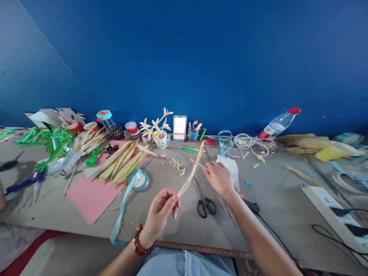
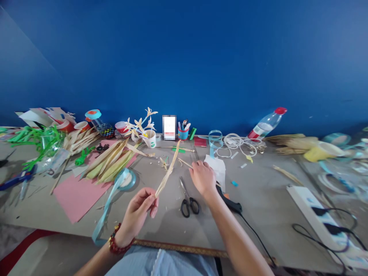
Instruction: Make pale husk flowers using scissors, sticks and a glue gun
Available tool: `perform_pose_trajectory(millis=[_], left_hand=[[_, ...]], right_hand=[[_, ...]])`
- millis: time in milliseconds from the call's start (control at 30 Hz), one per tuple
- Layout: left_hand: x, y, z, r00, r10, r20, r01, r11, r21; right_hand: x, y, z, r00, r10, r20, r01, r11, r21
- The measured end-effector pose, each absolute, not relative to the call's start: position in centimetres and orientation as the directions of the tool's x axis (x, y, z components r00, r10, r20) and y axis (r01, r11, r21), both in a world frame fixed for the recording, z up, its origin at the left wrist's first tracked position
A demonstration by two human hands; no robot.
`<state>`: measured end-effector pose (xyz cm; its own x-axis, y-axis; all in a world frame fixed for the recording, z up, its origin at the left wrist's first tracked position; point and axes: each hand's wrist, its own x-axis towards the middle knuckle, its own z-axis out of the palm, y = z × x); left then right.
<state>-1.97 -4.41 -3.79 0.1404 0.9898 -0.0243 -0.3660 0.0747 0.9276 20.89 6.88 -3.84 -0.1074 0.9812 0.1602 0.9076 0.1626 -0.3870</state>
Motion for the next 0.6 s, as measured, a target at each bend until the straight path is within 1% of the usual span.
perform_pose_trajectory(millis=[100, 200, 300, 400, 433, 467, 500, 533, 567, 600], left_hand=[[-1.7, -4.2, -3.6, 0.115, 0.993, -0.036, -0.380, 0.077, 0.922], [-1.8, -4.0, -3.4, 0.091, 0.995, -0.037, -0.353, 0.067, 0.933], [-2.0, -3.8, -3.3, 0.066, 0.997, -0.038, -0.294, 0.056, 0.954], [-2.1, -3.5, -3.2, 0.028, 0.999, -0.025, -0.212, 0.030, 0.977], [-2.0, -3.4, -3.1, 0.018, 1.000, -0.018, -0.181, 0.021, 0.983], [-1.9, -3.3, -3.1, 0.011, 1.000, -0.011, -0.153, 0.013, 0.988], [-1.8, -3.3, -3.0, 0.008, 1.000, -0.006, -0.127, 0.006, 0.992], [-1.7, -3.2, -2.9, 0.006, 1.000, -0.001, -0.101, 0.001, 0.995], [-1.5, -3.2, -2.9, 0.006, 1.000, 0.004, -0.073, -0.004, 0.997], [-1.3, -3.2, -2.8, 0.007, 1.000, 0.010, -0.041, -0.010, 0.999]], right_hand=[[20.1, 8.3, -4.5, -0.124, 0.984, 0.127, 0.959, 0.152, -0.241], [19.6, 9.0, -4.4, -0.125, 0.986, 0.111, 0.979, 0.140, -0.146], [19.9, 8.9, -2.9, -0.099, 0.989, 0.112, 0.988, 0.111, -0.105], [20.2, 7.0, -1.1, -0.100, 0.986, 0.133, 0.987, 0.115, -0.112], [20.1, 6.0, -0.6, -0.120, 0.983, 0.141, 0.981, 0.140, -0.135], [19.9, 4.8, -0.3, -0.142, 0.977, 0.156, 0.955, 0.177, -0.237], [19.5, 3.5, 0.0, -0.208, 0.968, 0.140, 0.893, 0.246, -0.377], [19.0, 2.2, 0.1, -0.289, 0.951, 0.109, 0.792, 0.301, -0.531], [18.5, 0.9, 0.0, -0.354, 0.933, 0.063, 0.684, 0.305, -0.663], [17.9, -0.3, 0.0, -0.395, 0.918, 0.023, 0.591, 0.273, -0.759]])
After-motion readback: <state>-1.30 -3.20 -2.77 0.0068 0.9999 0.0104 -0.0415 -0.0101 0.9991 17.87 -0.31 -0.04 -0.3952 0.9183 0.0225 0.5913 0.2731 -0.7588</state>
